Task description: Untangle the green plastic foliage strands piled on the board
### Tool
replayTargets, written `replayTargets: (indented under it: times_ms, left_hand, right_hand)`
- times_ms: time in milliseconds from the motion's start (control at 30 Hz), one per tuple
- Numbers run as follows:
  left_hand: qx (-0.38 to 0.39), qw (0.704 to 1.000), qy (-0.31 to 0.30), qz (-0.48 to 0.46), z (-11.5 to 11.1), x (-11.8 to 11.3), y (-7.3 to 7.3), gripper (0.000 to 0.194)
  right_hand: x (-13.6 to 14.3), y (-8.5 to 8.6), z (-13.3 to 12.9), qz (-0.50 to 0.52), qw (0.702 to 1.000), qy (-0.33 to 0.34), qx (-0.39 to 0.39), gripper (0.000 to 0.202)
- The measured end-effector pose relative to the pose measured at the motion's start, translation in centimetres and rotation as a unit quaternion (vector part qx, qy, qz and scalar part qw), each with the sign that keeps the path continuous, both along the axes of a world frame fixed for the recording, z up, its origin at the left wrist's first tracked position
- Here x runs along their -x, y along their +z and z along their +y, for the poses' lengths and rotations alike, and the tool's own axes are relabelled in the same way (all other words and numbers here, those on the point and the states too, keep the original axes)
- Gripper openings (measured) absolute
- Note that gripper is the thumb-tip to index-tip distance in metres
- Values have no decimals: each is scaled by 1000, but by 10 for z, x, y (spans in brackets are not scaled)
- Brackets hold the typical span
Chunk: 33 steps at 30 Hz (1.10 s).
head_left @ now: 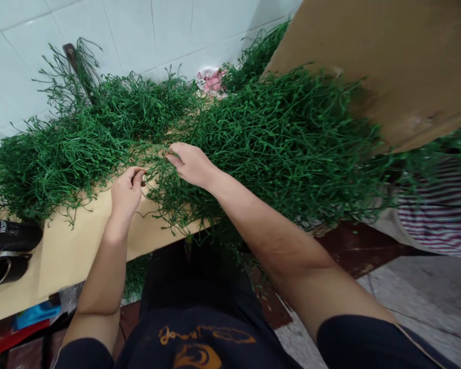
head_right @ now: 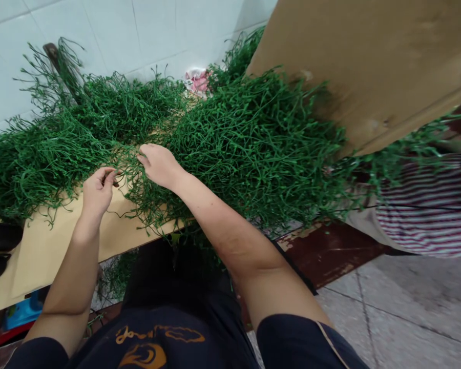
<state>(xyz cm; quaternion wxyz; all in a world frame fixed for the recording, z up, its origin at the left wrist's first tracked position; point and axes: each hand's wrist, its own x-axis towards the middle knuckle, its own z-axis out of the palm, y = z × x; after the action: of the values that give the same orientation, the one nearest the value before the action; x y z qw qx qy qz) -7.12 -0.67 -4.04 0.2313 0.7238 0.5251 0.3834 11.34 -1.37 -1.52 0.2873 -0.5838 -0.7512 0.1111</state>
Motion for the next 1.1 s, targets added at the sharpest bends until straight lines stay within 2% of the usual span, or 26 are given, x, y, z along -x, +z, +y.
replayTargets:
  times_ms: [67,233,400,500,667,767,867,933,1033,1100]
  left_hand:
    - [6,1000,-10,8,-1,1,2,28]
    - [48,996,-33,71,-3,-5,2,31]
    - [76,993,-73,44,-6,-13,-2,27]
    - [89,989,-115,6,-7,-17,-4,29]
    - [119,965,-190,-133,-13,-26,-7,40]
    - [132,954,-188,-195,-20,-35,-10,43]
    - [138,952,-171,-214,-36,-43,-9,45]
    - [141,953,-188,-193,-53,-45,-5,46]
    - [140,949,-263,-99,-78,-41,2,42]
    - [152,949,-265,-80,-81,-38,5,37]
  right_hand:
    - [-1,1,-1,24,999,-11,21,26]
    - [0,-1,0,87,995,33,26,28]
    - [0,-6,3,103,992,67,-41,26]
    - [-2,-6,5,89,993,60,-54,28]
    - [-6,-7,18,-6,996,-9,-94,25]
    - [-7,-10,27,-81,988,-64,-111,31]
    - [-14,-14,41,-131,983,-61,-112,35]
    - [-28,-17,53,-112,984,-104,-90,32]
    - [-57,-16,72,-9,969,-239,-64,31]
    - [-69,-11,77,36,967,-236,-89,30]
